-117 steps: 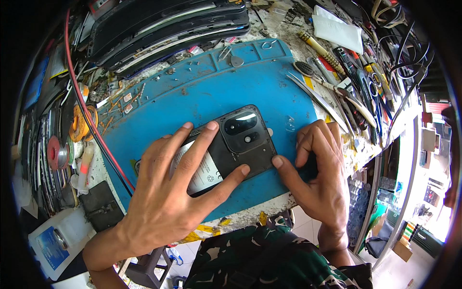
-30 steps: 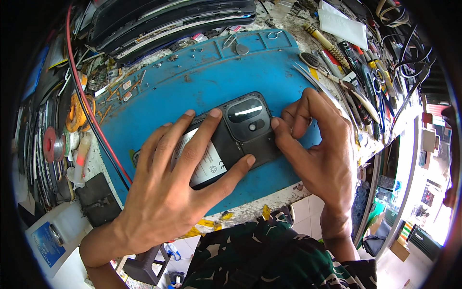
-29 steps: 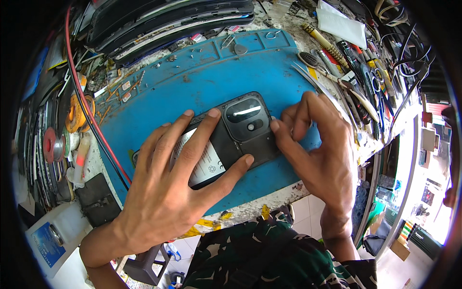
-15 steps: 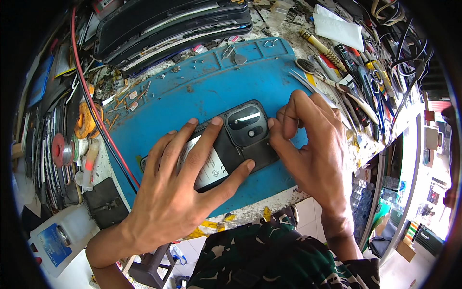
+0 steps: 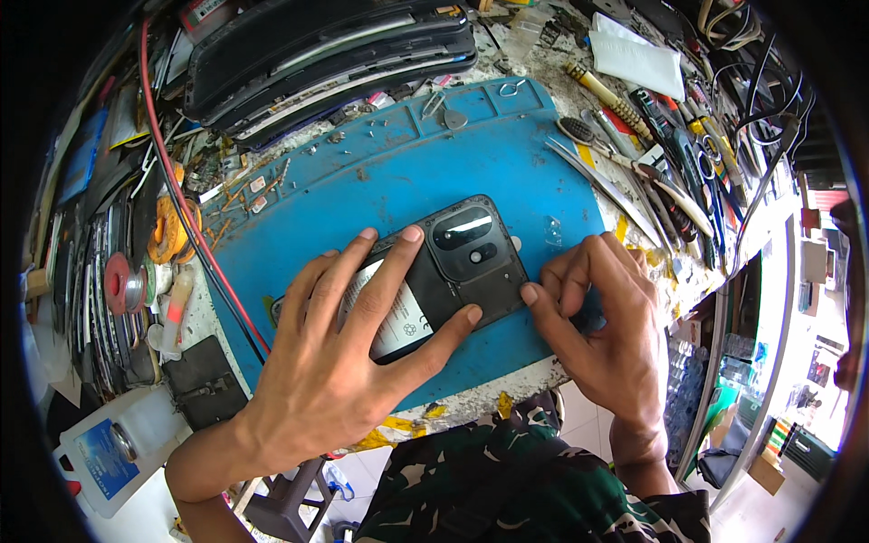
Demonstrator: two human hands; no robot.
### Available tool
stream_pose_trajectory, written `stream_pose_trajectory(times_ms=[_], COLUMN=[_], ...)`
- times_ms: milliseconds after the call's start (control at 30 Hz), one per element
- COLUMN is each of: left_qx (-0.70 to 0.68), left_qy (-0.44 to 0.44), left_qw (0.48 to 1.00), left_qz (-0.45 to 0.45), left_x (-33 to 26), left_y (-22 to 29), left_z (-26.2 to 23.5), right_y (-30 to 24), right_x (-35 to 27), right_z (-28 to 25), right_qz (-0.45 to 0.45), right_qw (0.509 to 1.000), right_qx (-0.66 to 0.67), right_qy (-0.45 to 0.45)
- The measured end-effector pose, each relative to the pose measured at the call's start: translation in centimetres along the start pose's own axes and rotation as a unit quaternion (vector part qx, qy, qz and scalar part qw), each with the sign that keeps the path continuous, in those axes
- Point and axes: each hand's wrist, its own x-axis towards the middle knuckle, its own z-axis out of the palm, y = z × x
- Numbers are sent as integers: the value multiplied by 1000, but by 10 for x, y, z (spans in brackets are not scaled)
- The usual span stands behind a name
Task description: The person uses a metal prying tool to carefully pry open the back cover of a smartphone. They work along the edges and around the camera module, gradually separating the cover from the chassis.
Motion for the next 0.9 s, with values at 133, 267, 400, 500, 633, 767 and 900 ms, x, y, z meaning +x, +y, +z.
stream_pose_trajectory(times_ms=[133, 267, 400, 500, 633, 767, 900], left_qx=[-6, 7, 4, 3, -1, -3, -4], left_qy=[3, 2, 4, 4, 1, -1, -9], left_qw=[1000, 1000, 1000, 1000, 1000, 1000, 1000], left_qz=[5, 11, 14, 11, 12, 11, 7], left_x=[0, 1, 0, -1, 0, 0, -1], left_y=[0, -1, -1, -2, -1, -1, 0], left_z=[1, 1, 1, 1, 1, 0, 0], right_y=[7, 4, 5, 4, 6, 7, 10], right_x=[-1, 3, 11, 8, 9, 13, 18], right_z=[4, 6, 8, 5, 8, 9, 8], right_qz=[0, -6, 95, 25, -17, -17, -29], right_qw=[1000, 999, 986, 997, 995, 995, 993], right_qx=[13, 2, 86, 27, -58, -68, -84], right_qy=[16, 33, 109, 61, 79, 74, 77])
